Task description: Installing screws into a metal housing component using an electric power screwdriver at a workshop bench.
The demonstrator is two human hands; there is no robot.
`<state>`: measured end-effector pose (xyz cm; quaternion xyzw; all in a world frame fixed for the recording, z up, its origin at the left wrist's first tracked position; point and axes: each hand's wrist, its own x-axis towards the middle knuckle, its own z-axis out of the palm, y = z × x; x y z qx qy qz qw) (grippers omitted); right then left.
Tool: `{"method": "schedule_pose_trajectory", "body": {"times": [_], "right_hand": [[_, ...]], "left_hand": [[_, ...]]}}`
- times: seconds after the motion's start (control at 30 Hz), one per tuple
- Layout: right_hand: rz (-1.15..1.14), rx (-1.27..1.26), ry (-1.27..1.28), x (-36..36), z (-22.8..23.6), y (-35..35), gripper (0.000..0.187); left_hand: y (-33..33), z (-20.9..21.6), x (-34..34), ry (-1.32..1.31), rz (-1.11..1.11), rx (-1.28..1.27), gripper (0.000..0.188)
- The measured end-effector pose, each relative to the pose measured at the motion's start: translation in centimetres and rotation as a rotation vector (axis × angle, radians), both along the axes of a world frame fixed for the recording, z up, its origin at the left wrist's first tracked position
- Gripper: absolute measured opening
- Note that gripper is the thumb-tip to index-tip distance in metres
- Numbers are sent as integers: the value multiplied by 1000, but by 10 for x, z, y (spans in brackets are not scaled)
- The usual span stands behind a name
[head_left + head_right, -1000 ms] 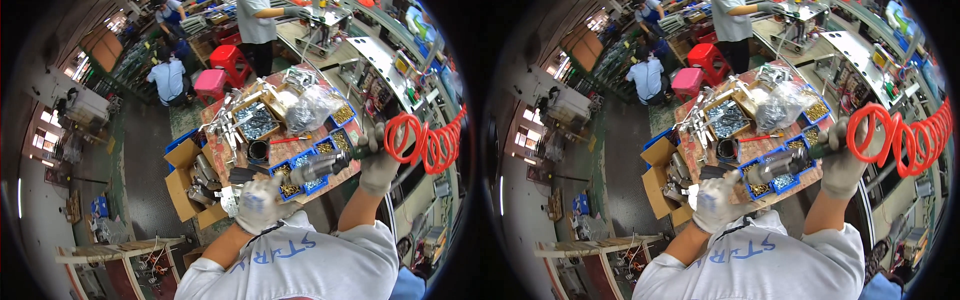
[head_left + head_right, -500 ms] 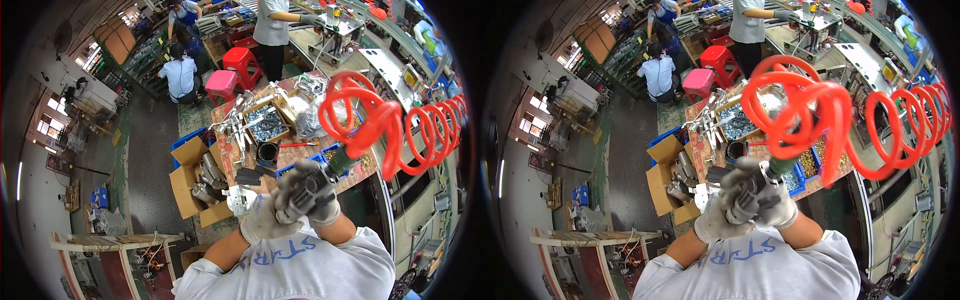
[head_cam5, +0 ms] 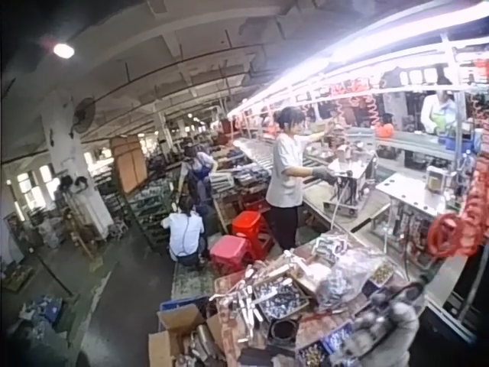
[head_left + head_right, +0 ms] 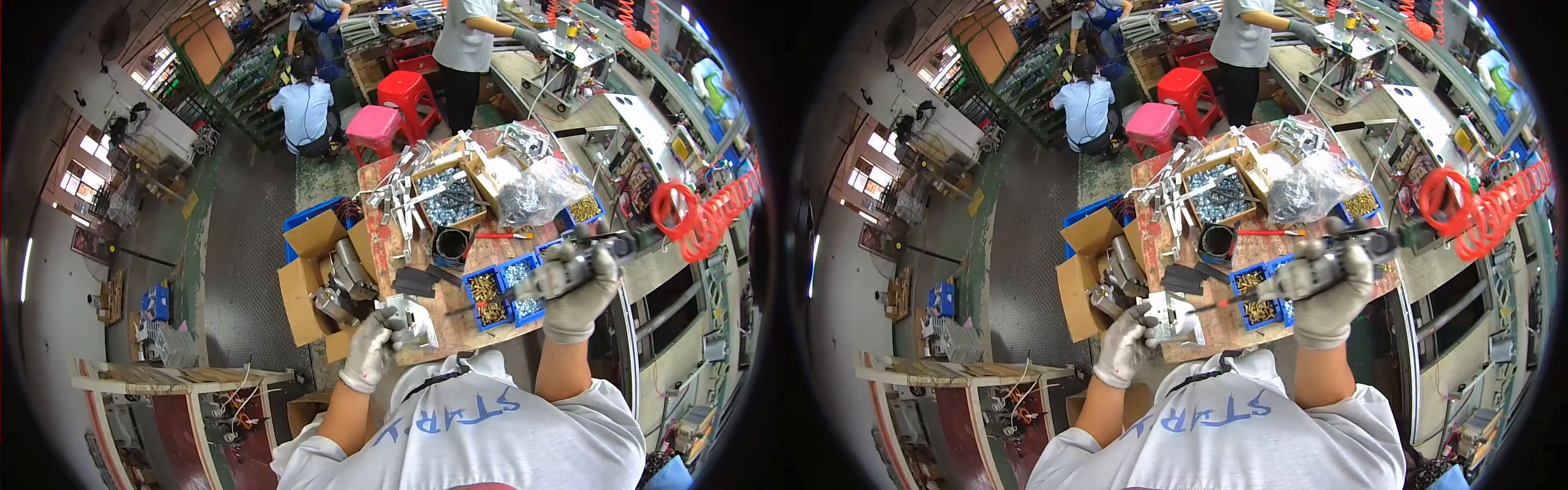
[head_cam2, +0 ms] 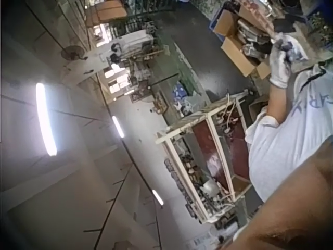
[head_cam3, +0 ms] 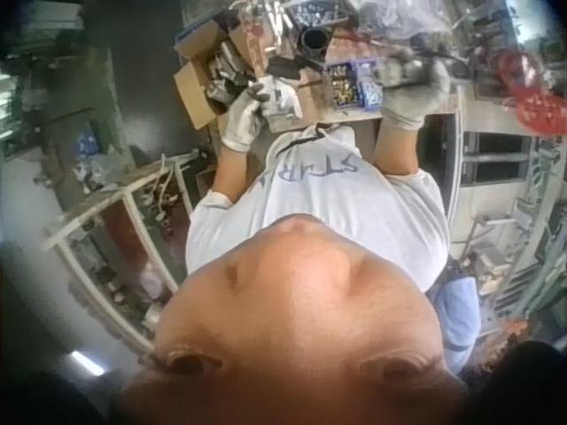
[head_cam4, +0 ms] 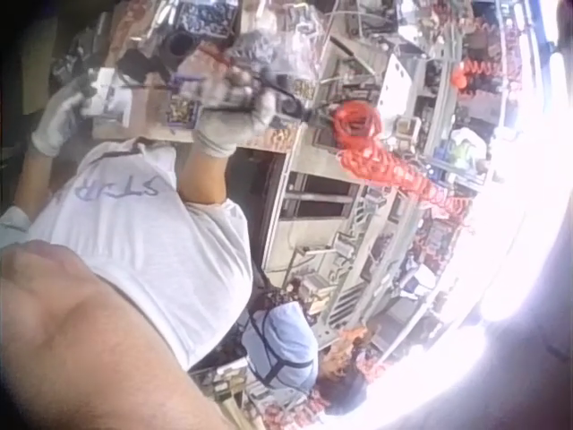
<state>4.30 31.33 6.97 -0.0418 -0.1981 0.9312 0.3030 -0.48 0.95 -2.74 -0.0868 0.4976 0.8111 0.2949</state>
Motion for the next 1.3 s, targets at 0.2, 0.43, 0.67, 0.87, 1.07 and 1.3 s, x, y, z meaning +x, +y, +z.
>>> {"method": "schedule_pose_trajectory", "body": {"times": [0.2,0.43,0.67,0.87,1.07,1.3], "right_hand": [[-28,101,33,-3,-3,-21,51],[344,450,305,0,15,-82,55],[170,282,23,2,30,-139,39],[265,262,18,4,26,-131,39],[110,341,-52,-2,19,-134,40],[548,453,303,-16,-3,-104,36]], "left_hand": [[-2,0,4,9,50,-203,35],[-42,3,10,168,102,177,31],[-63,3,26,291,80,195,35],[-74,-2,25,399,68,198,21],[-72,0,21,473,-29,74,25],[-68,4,19,84,-230,146,26]]}}
